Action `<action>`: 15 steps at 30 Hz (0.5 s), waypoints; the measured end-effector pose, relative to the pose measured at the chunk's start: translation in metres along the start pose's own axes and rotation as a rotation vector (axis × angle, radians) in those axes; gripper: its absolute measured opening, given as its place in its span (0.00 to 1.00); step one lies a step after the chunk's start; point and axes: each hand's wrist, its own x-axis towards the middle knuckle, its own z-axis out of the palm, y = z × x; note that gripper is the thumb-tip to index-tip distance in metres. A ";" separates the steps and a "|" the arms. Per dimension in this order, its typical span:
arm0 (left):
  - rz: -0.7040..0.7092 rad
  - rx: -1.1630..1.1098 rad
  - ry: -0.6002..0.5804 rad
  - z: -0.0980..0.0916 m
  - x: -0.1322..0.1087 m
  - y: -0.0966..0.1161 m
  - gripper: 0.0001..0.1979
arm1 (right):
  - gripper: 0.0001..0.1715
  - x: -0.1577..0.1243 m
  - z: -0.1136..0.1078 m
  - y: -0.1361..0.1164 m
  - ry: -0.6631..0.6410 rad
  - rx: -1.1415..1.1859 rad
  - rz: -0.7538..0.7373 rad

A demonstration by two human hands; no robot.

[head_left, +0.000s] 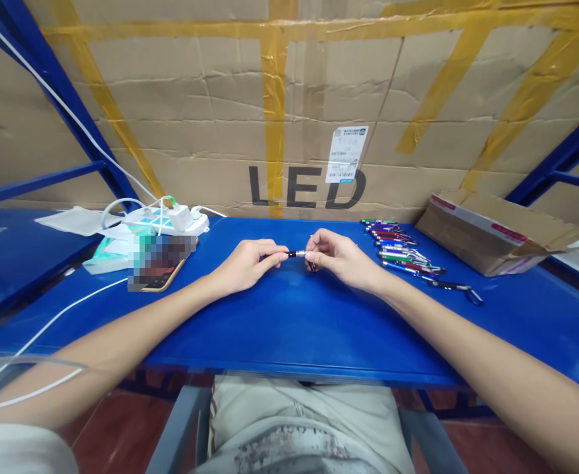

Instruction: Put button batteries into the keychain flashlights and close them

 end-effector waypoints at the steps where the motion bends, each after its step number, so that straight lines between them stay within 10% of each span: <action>1: 0.006 0.012 0.007 0.000 0.000 0.000 0.18 | 0.24 0.000 0.001 0.000 0.006 0.035 0.016; 8: 0.058 0.085 0.046 0.000 -0.001 -0.002 0.16 | 0.23 -0.003 0.004 -0.005 0.021 0.009 0.118; 15: 0.014 0.057 0.012 0.000 0.000 -0.001 0.17 | 0.15 -0.005 -0.002 -0.011 -0.043 -0.446 -0.136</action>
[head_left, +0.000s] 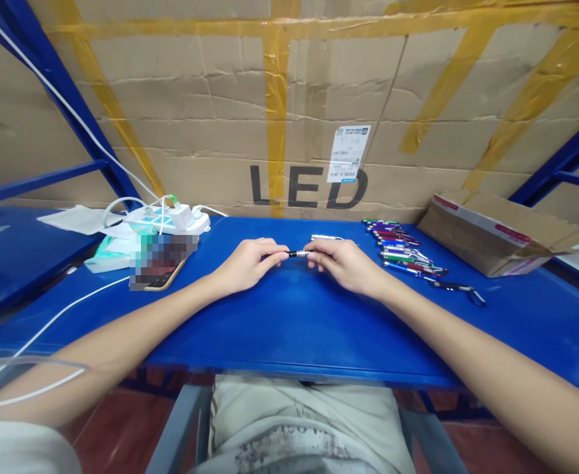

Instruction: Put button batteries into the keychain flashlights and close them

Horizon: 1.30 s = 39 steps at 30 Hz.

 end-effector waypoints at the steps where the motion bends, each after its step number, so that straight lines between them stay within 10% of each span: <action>1: -0.010 -0.008 -0.003 0.000 0.000 0.000 0.18 | 0.15 0.000 -0.001 -0.001 -0.010 -0.053 -0.024; 23: -0.165 -0.222 -0.171 -0.004 0.001 -0.004 0.23 | 0.18 -0.010 -0.008 0.002 -0.014 -0.431 -0.295; 39: 0.333 0.206 0.038 -0.005 -0.006 0.001 0.14 | 0.21 -0.001 -0.002 -0.005 -0.120 0.778 0.447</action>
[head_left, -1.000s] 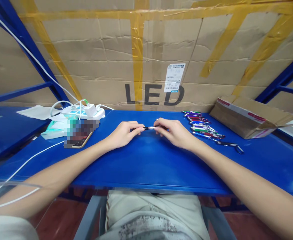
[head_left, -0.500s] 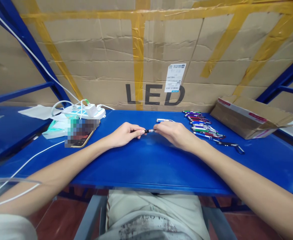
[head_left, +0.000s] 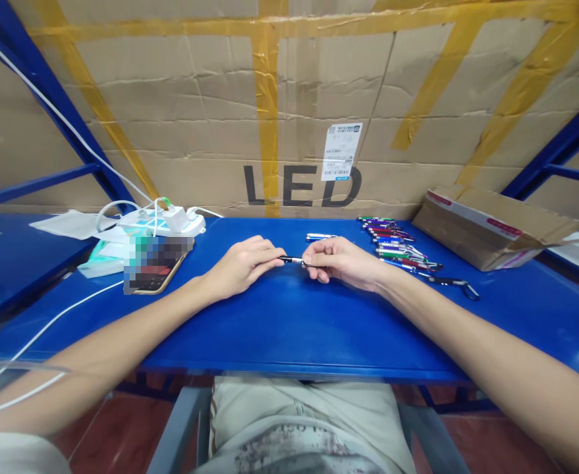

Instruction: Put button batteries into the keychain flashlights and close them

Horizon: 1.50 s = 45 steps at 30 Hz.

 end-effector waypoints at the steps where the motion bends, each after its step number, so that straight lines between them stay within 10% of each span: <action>1: 0.020 0.010 0.012 0.000 0.000 0.000 0.14 | 0.21 0.000 0.000 -0.001 -0.011 0.051 0.040; 19: 0.170 0.211 0.080 0.002 -0.001 -0.002 0.13 | 0.16 0.002 -0.005 0.000 -0.053 0.234 0.226; 31: -0.212 -0.039 -0.110 0.000 0.003 -0.007 0.19 | 0.18 0.000 0.002 -0.001 0.041 -0.473 -0.175; 39: -0.181 -0.099 -0.081 0.003 0.002 -0.007 0.20 | 0.19 -0.005 0.000 -0.004 0.041 -0.845 -0.383; 45: -0.146 -0.079 -0.067 0.005 0.001 -0.005 0.19 | 0.22 -0.005 -0.001 0.000 -0.009 -0.706 -0.339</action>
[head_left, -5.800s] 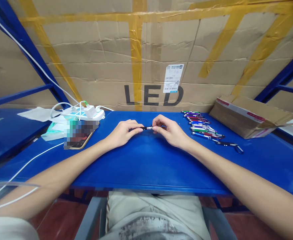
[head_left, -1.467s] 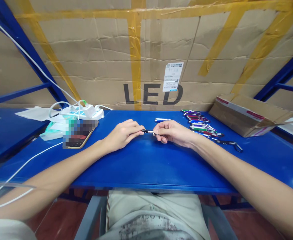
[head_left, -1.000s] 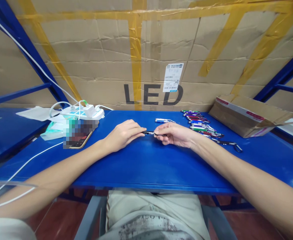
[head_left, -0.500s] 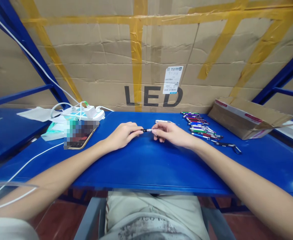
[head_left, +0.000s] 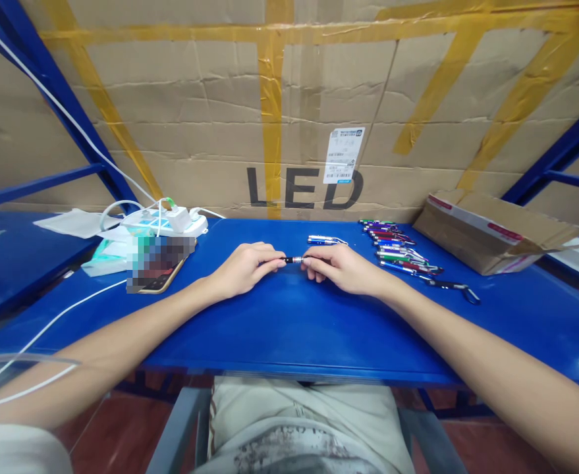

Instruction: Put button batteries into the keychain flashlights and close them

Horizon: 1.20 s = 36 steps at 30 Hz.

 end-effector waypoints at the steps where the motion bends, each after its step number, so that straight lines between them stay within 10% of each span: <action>1: 0.007 0.013 0.001 0.000 0.000 0.000 0.19 | 0.22 0.000 0.001 0.000 -0.004 0.030 0.011; 30: -0.211 -0.174 0.045 0.009 0.008 0.006 0.14 | 0.17 0.004 -0.003 -0.004 -0.043 -0.185 0.004; 36: -0.431 -0.556 0.215 0.012 0.011 -0.012 0.29 | 0.16 0.003 -0.015 0.009 -0.024 -0.439 0.022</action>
